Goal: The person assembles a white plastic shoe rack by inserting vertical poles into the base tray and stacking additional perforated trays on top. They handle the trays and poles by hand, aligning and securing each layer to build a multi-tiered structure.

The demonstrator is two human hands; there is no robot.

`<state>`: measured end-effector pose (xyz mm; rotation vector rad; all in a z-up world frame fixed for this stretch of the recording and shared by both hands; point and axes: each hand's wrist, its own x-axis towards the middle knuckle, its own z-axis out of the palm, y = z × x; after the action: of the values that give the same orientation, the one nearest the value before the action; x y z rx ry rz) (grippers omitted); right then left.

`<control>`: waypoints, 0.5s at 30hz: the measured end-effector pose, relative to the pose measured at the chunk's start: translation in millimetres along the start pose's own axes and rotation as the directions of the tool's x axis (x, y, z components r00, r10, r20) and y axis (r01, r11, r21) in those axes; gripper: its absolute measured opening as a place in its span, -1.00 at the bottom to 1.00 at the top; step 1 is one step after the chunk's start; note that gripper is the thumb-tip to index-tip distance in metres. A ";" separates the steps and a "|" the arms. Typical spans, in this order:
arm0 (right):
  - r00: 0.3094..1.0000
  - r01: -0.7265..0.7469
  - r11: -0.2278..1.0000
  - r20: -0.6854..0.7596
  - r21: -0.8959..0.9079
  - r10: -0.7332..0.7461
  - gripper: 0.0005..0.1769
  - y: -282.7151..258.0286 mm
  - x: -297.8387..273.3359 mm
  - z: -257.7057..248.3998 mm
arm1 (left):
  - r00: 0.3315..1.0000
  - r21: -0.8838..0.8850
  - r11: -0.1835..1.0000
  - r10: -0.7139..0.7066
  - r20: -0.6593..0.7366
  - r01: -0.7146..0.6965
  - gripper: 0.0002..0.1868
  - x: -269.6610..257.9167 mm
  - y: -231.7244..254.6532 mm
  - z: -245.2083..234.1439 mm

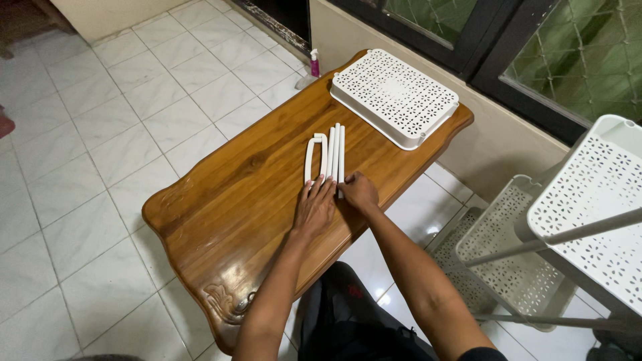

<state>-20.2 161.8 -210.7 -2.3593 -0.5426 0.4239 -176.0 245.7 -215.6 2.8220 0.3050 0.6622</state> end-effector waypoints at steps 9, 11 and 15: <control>0.999 0.036 0.997 -0.010 -0.071 -0.036 -0.54 -1.1 12.7 8.9 | 0.999 -0.028 0.999 0.019 -0.029 -0.020 -0.48 -1.1 -6.9 10.4; 1.000 0.007 0.997 0.008 -0.076 -0.006 -0.54 -1.9 13.9 8.1 | 0.999 -0.043 0.999 0.018 -0.048 -0.020 -0.50 -1.3 -8.6 13.4; 1.000 0.013 0.997 0.029 -0.077 -0.011 -0.49 3.3 21.3 8.4 | 0.999 -0.044 0.999 0.017 -0.028 -0.018 -0.49 -0.6 -7.2 11.0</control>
<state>-4.6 174.4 -222.3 -2.4263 -0.5954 0.4386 -172.6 250.5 -227.3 2.7788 0.2675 0.7032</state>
